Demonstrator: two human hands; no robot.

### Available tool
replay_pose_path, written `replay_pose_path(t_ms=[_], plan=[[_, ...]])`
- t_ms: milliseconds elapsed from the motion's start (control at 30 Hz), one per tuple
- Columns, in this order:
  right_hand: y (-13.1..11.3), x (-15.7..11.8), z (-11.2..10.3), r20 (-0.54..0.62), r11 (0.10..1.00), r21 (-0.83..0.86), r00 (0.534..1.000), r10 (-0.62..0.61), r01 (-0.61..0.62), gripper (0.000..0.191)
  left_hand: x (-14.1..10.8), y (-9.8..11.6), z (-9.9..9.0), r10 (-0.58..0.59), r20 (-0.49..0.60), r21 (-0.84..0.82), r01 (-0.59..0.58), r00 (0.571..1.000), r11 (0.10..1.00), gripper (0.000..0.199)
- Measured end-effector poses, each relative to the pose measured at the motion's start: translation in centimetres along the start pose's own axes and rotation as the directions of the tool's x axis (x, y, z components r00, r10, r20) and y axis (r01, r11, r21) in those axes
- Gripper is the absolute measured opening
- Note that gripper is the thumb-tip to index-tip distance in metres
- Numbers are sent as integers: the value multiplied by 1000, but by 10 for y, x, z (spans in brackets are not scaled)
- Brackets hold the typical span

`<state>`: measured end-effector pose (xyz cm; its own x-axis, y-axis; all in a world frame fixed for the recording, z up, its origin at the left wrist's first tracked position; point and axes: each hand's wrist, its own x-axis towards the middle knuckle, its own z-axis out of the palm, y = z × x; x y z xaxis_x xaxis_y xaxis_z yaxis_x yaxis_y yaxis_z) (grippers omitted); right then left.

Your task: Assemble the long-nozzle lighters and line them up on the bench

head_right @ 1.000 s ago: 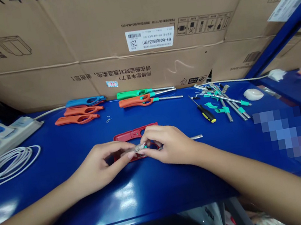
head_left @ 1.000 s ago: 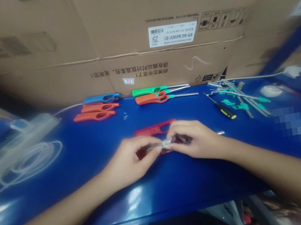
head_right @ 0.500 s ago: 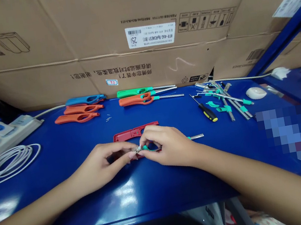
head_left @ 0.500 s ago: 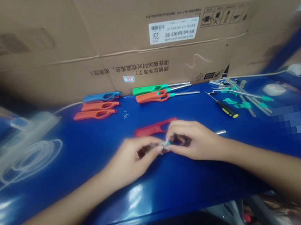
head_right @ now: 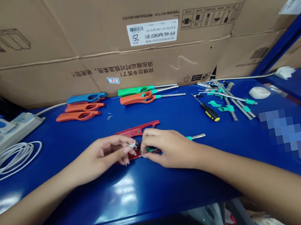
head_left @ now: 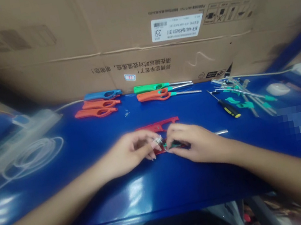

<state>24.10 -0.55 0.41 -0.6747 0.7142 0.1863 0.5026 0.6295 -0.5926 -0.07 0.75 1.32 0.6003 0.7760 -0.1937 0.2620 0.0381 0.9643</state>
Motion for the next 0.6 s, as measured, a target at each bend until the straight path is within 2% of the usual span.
replay_pose_path(t_ms=[100, 200, 267, 367, 600], plan=[[0, 2, -2, -51, 985, 140, 993, 105, -97, 1, 1, 0, -5, -60, 62, -30, 62, 996, 998, 30], [-1, 3, -2, 76, 867, 385, 947, 312, -316, 7, 1, -1, -8, -74, 91, -10, 75, 993, 997, 33], [-1, 4, -2, 175, 750, 520, 910, 375, -409, 11, 2, -2, -9, -70, 98, -6, 71, 993, 997, 34], [2, 6, -1, 208, 683, 594, 901, 380, -425, 14, 2, -3, -8, -56, 102, -12, 57, 993, 998, 34], [9, 7, 0, 197, 709, 588, 919, 341, -389, 23, 2, -1, -6, -32, 147, -25, 36, 989, 999, 28]])
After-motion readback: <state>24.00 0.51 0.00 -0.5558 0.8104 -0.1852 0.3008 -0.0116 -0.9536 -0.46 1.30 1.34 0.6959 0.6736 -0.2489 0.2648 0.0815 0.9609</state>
